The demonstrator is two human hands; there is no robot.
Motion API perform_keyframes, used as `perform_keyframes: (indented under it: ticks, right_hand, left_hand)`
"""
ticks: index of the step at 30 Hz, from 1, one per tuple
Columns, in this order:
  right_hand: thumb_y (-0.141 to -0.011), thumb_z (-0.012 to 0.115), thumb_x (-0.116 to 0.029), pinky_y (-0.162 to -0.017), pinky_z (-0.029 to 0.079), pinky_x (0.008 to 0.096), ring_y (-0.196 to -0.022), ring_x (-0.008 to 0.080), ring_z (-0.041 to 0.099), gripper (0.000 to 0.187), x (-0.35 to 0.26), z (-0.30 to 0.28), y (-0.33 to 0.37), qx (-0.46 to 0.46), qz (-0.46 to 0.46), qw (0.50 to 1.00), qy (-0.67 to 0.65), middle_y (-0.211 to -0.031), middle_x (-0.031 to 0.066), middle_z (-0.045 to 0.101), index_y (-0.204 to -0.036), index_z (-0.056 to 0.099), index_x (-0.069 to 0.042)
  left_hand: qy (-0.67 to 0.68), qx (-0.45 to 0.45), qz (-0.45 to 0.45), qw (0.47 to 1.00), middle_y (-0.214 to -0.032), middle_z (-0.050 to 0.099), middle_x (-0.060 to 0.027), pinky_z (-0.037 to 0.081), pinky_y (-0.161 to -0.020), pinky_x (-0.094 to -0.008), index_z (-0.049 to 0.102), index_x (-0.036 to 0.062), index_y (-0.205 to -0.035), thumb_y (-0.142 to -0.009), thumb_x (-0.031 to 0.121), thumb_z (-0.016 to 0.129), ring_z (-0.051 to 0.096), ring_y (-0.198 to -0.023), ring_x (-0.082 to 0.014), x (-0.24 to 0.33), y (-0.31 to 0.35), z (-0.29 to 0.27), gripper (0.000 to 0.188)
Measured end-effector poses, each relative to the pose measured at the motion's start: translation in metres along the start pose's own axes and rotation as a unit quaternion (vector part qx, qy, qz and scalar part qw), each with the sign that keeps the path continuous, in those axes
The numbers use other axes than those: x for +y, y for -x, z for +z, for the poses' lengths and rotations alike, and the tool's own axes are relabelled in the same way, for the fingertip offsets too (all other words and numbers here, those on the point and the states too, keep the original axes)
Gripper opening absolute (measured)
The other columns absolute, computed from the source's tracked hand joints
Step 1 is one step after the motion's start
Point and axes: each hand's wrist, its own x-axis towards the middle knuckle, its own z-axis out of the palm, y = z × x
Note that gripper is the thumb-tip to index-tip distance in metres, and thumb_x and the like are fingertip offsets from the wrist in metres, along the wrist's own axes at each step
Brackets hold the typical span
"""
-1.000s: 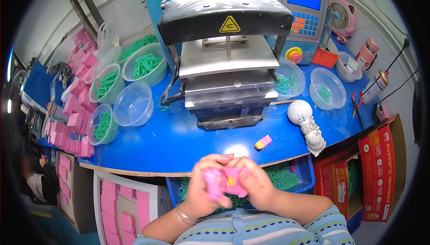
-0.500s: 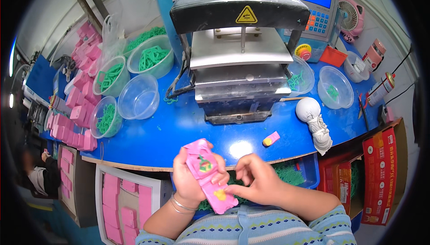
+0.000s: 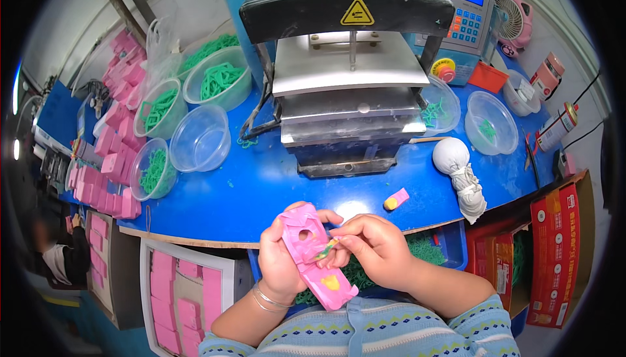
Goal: The recorder is assembling small electronics or plastic components by inserting pieces into a pink mold or housing and then placing them in a machine for processing.
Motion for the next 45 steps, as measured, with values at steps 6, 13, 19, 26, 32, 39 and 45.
perform_keyframes:
  ticks: [6,13,19,26,32,39,45]
  right_hand:
    - [-0.093,0.042,-0.011,-0.046,0.042,0.0210,-0.047,0.0122,0.050,0.010,0.005,-0.008,0.004,-0.011,0.311,0.885,-0.346,-0.067,0.0133,0.055,-0.088,0.044,-0.002]
    - [-0.086,0.055,-0.015,-0.055,0.042,0.0272,-0.064,0.0142,0.050,0.014,0.000,-0.004,0.004,0.085,-0.003,0.989,0.119,-0.076,0.0084,0.048,-0.093,0.052,-0.004]
    - [-0.074,0.066,-0.016,-0.069,0.040,0.0340,-0.075,0.0248,0.047,0.013,-0.026,-0.003,-0.010,-0.048,-0.114,0.927,0.355,-0.081,0.0084,0.046,-0.080,0.061,-0.005]
    - [-0.069,0.066,-0.013,-0.071,0.038,0.0356,-0.076,0.0251,0.047,0.013,-0.033,-0.013,-0.014,-0.081,-0.085,0.933,0.341,-0.077,0.0075,0.048,-0.076,0.060,-0.003]
    - [-0.055,0.055,-0.014,-0.065,0.040,0.0338,-0.072,0.0221,0.046,0.015,-0.042,0.008,0.001,-0.074,-0.327,0.775,0.535,-0.073,0.0069,0.044,-0.064,0.055,-0.002]
    - [-0.057,0.058,-0.012,-0.065,0.041,0.0339,-0.071,0.0230,0.046,0.015,-0.033,0.005,-0.001,-0.066,-0.331,0.787,0.516,-0.072,0.0062,0.044,-0.065,0.055,-0.001]
    - [-0.063,0.061,-0.013,-0.066,0.041,0.0364,-0.072,0.0240,0.047,0.015,-0.034,0.010,-0.002,-0.069,-0.312,0.787,0.528,-0.074,0.0072,0.046,-0.070,0.056,-0.001]
  left_hand:
    - [-0.030,0.013,-0.025,0.999,-0.088,0.058,-0.0273,0.041,-0.046,-0.0361,0.045,0.0048,-0.113,-0.087,0.044,0.027,0.046,-0.045,-0.0234,0.002,-0.001,0.000,0.051]
    - [-0.001,-0.086,-0.021,0.996,-0.083,0.056,-0.0207,0.045,-0.056,-0.0347,0.043,0.0051,-0.112,-0.090,0.039,0.026,0.050,-0.055,-0.0225,0.000,-0.002,-0.004,0.044]
    - [-0.371,0.055,0.116,0.920,-0.092,0.054,-0.0131,0.046,-0.064,-0.0291,0.042,0.0047,-0.111,-0.089,0.036,0.034,0.053,-0.072,-0.0176,-0.011,0.004,0.003,0.039]
    - [-0.522,-0.061,0.033,0.850,-0.111,0.047,-0.0118,0.041,-0.087,-0.0306,0.028,0.0034,-0.127,-0.064,0.008,0.076,0.048,-0.104,-0.0171,0.006,0.009,0.012,0.079]
    - [-0.534,-0.007,0.144,0.833,-0.101,0.051,-0.0067,0.042,-0.083,-0.0274,0.039,0.0043,-0.121,-0.067,0.006,0.073,0.051,-0.094,-0.0140,-0.009,0.010,0.007,0.063]
    - [-0.602,-0.026,0.218,0.768,-0.097,0.052,-0.0081,0.042,-0.080,-0.0268,0.033,0.0035,-0.124,-0.070,0.008,0.070,0.052,-0.089,-0.0141,-0.010,0.005,-0.007,0.065]
    - [-0.673,-0.028,0.196,0.713,-0.095,0.051,-0.0094,0.042,-0.079,-0.0282,0.029,0.0021,-0.127,-0.070,0.010,0.069,0.051,-0.088,-0.0150,-0.003,0.002,-0.003,0.070]
